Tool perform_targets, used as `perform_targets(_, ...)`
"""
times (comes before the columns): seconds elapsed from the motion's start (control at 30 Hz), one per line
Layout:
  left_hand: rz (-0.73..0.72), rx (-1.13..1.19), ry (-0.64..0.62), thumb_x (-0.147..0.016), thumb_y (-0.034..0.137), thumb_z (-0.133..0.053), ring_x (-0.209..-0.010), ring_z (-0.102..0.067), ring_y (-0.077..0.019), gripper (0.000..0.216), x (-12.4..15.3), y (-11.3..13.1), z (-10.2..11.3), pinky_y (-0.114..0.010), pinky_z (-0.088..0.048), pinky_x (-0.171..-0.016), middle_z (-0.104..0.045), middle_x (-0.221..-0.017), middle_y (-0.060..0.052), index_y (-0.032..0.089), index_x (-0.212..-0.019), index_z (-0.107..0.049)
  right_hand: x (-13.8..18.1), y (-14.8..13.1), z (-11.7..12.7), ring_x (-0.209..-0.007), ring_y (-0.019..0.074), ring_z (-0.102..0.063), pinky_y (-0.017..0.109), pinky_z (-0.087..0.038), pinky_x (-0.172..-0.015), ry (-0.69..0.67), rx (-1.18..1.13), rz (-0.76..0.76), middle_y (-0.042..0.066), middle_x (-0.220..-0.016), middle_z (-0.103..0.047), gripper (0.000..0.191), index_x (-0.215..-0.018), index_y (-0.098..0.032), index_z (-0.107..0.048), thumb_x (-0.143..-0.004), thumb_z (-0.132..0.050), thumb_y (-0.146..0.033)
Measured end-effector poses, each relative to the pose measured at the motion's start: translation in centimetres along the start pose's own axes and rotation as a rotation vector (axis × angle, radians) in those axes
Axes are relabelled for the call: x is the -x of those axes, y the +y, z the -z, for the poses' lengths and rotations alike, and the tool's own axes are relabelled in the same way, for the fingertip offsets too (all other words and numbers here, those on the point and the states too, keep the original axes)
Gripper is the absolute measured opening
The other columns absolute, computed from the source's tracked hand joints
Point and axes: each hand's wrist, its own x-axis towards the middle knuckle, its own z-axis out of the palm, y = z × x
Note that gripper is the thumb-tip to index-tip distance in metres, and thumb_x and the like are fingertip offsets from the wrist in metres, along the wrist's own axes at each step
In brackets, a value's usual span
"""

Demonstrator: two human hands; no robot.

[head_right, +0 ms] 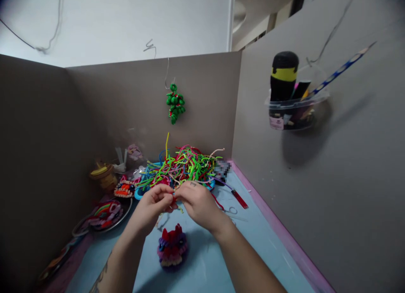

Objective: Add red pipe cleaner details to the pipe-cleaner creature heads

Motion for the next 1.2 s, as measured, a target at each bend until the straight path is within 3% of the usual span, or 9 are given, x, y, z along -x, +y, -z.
perform_targets(0.23, 0.079, 0.097, -0.183, -0.069, 0.033, -0.076, -0.054, -0.062, -0.0117, 0.033, -0.1, -0.5, 0.5, -0.016, -0.042, -0.045, -0.063, -0.06, 0.001, 0.016, -0.089, -0.056, 0.0, 0.0, 0.6, -0.077, 0.0163, -0.058, 0.03, -0.046, -0.072, -0.065, 0.01, 0.145, 0.004, -0.079, -0.066, 0.026, -0.087, -0.023, -0.066, -0.09, -0.043, -0.011)
perform_targets(0.4, -0.103, 0.094, -0.07, -0.071, 0.026, -0.074, -0.053, -0.057, -0.0084, 0.028, 0.2, -0.1, 0.2, -0.017, -0.044, -0.051, -0.062, -0.059, 0.003, 0.017, -0.086, -0.053, 0.0, -0.6, 0.7, -0.086, 0.0176, -0.061, 0.033, -0.048, -0.079, 0.026, -0.056, -0.002, 0.005, -0.091, -0.067, 0.018, -0.099, -0.022, -0.064, -0.086, -0.054, -0.014)
perform_targets(0.53, -0.219, -0.01, 0.041, -0.069, 0.023, -0.075, -0.059, -0.057, -0.0083, 0.025, 0.8, 0.6, -0.1, -0.018, -0.046, -0.057, -0.063, -0.067, 0.003, 0.018, -0.083, -0.055, -0.1, -1.1, 0.7, -0.082, 0.017, -0.061, 0.031, -0.049, -0.075, 0.055, -0.089, -0.072, 0.005, -0.087, -0.067, 0.014, -0.096, -0.021, -0.065, -0.085, -0.056, -0.016)
perform_targets(0.7, -0.404, -0.251, 0.143, -0.073, 0.021, -0.071, -0.063, -0.058, -0.0092, 0.014, 1.5, 1.1, -0.6, -0.017, -0.047, -0.057, -0.061, -0.07, 0.002, 0.018, -0.076, -0.057, -0.1, -1.7, 0.7, -0.08, 0.0166, -0.06, 0.03, -0.048, -0.072, 0.091, -0.131, -0.089, 0.005, -0.084, -0.067, 0.01, -0.092, -0.02, -0.065, -0.086, -0.057, -0.019)
perform_targets(0.87, -0.628, -0.537, 0.144, -0.078, 0.015, -0.063, -0.064, -0.06, -0.0093, 0.004, 1.9, 1.1, -0.9, -0.018, -0.05, -0.06, -0.062, -0.072, 0.002, 0.017, -0.078, -0.059, -0.2, -1.9, 0.5, -0.071, 0.0134, -0.057, 0.024, -0.045, -0.061, 0.108, -0.189, -0.178, 0.003, -0.08, -0.064, 0.006, -0.084, -0.019, -0.066, -0.084, -0.06, -0.018)
perform_targets(1.07, -0.668, -0.597, 0.166, -0.078, 0.014, -0.062, -0.067, -0.064, -0.0102, 0.006, 2.1, 1.1, -1.0, -0.02, -0.054, -0.064, -0.066, -0.076, 0.001, 0.018, -0.083, -0.061, 0.0, -1.5, 0.2, -0.073, 0.0129, -0.059, 0.023, -0.046, -0.058, 0.107, -0.267, -0.225, 0.003, -0.082, -0.063, 0.009, -0.087, -0.02, -0.068, -0.082, -0.063, -0.016)
perform_targets(1.2, -0.538, -0.466, 0.205, -0.073, 0.017, -0.067, -0.063, -0.063, -0.0108, 0.009, 2.1, 1.3, -1.0, -0.019, -0.052, -0.059, -0.066, -0.072, 0.001, 0.017, -0.079, -0.061, 0.2, -1.4, 0.3, -0.081, 0.0144, -0.059, 0.025, -0.049, -0.066, 0.131, -0.27, -0.121, 0.003, -0.088, -0.063, 0.017, -0.096, -0.023, -0.067, -0.082, -0.063, -0.014)
